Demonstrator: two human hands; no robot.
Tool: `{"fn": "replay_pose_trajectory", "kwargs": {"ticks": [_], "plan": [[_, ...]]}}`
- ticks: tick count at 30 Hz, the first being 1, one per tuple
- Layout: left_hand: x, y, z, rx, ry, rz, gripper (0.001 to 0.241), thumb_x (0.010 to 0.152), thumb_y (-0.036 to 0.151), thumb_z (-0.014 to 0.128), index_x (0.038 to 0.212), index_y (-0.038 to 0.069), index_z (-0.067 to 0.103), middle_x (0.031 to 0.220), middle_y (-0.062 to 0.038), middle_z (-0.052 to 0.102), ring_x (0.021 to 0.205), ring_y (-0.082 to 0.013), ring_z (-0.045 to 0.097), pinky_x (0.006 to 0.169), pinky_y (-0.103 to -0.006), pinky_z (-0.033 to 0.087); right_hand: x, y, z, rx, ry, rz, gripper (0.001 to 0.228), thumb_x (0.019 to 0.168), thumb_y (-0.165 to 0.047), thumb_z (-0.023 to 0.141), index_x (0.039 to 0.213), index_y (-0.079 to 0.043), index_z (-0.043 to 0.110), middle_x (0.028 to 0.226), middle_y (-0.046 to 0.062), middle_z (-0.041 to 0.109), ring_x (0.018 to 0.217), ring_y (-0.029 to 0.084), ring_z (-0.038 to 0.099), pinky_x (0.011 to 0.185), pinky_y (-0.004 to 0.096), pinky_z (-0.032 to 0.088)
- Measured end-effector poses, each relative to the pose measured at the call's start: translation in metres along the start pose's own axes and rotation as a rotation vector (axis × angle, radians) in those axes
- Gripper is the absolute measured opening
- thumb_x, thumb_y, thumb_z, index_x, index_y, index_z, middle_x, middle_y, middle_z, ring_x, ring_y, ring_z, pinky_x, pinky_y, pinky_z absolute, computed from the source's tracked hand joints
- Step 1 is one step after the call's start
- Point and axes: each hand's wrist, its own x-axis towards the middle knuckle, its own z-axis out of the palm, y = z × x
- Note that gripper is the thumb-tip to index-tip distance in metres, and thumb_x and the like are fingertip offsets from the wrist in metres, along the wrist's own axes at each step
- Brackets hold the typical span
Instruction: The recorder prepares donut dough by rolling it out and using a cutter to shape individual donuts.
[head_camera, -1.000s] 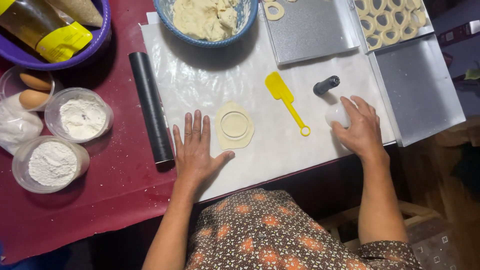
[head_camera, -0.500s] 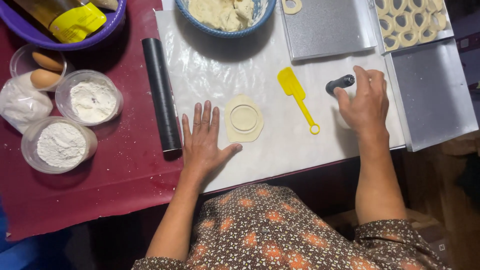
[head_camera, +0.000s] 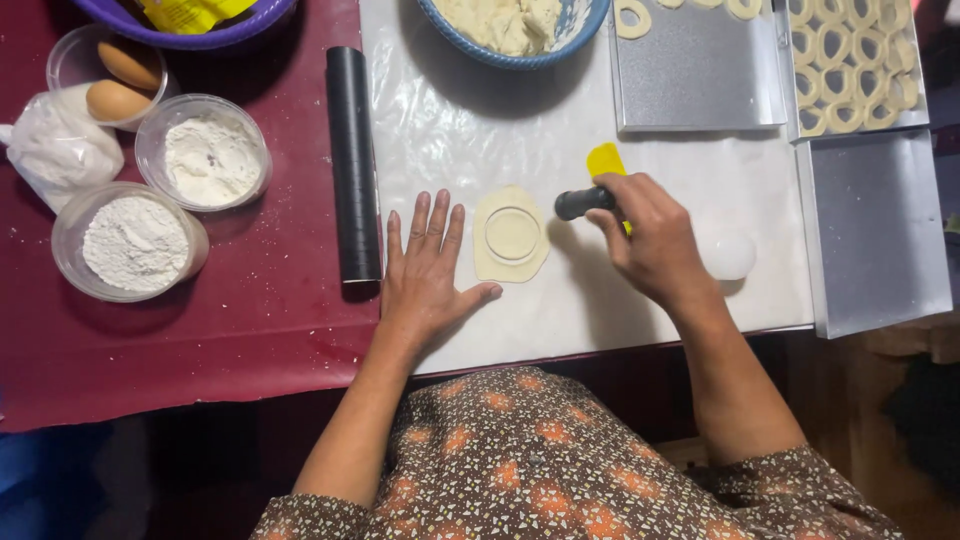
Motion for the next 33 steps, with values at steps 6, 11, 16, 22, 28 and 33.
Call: {"fn": "replay_pose_trajectory", "kwargs": {"ticks": [6,11,16,22,28,33], "plan": [[-0.001,-0.002,-0.002,0.005,-0.012,-0.004,0.121,0.071,0.079,0.066,0.159,0.009,0.023,0.169,-0.011,0.009,0.156,-0.0247,-0.003,0.124,-0.0531,-0.008,0.008,-0.031,0.02,0.007,-0.17,-0.123,0.035,0.091,-0.007,0.075,0.123,-0.001,0.063,0.098,0.015,0.067,0.087,0.034,0.067,0.074,0.044,0.054],[-0.002,-0.002,-0.004,-0.016,0.01,0.009,0.119,0.072,0.078,0.067,0.159,0.008,0.025,0.169,-0.013,0.012,0.156,-0.0261,0.0,0.125,-0.0533,-0.006,0.012,-0.036,0.027,-0.016,-0.205,-0.156,0.037,0.089,-0.008,0.074,0.124,-0.001,0.062,0.101,0.015,0.066,0.09,0.034,0.067,0.074,0.043,0.055],[-0.003,-0.003,-0.002,-0.036,0.022,0.015,0.12,0.071,0.077,0.068,0.159,0.007,0.025,0.169,-0.014,0.014,0.156,-0.026,0.001,0.125,-0.0527,-0.005,0.012,-0.036,0.033,-0.026,-0.231,-0.165,0.036,0.091,-0.009,0.073,0.124,-0.001,0.062,0.102,0.015,0.066,0.09,0.034,0.067,0.074,0.043,0.055],[-0.003,-0.005,0.001,-0.049,0.035,0.022,0.12,0.071,0.077,0.068,0.159,0.007,0.024,0.169,-0.013,0.014,0.156,-0.0259,0.002,0.125,-0.0527,-0.005,0.014,-0.038,0.035,-0.062,-0.242,-0.179,0.036,0.09,-0.01,0.073,0.122,0.0,0.062,0.101,0.015,0.066,0.091,0.034,0.066,0.075,0.043,0.055],[-0.002,-0.004,0.001,-0.05,0.024,0.03,0.12,0.072,0.077,0.068,0.159,0.007,0.024,0.168,-0.014,0.013,0.156,-0.026,0.001,0.125,-0.053,-0.006,0.013,-0.03,0.038,-0.103,-0.251,-0.249,0.034,0.093,-0.01,0.071,0.124,0.002,0.062,0.102,0.015,0.067,0.091,0.03,0.067,0.074,0.04,0.056],[0.0,-0.005,0.004,-0.044,-0.004,0.025,0.119,0.073,0.076,0.067,0.159,0.007,0.023,0.169,-0.014,0.011,0.156,-0.0269,-0.002,0.125,-0.054,-0.006,0.015,-0.025,0.042,-0.142,-0.268,-0.29,0.032,0.094,-0.014,0.07,0.119,0.004,0.062,0.092,0.016,0.065,0.076,0.031,0.066,0.065,0.041,0.055]]}}
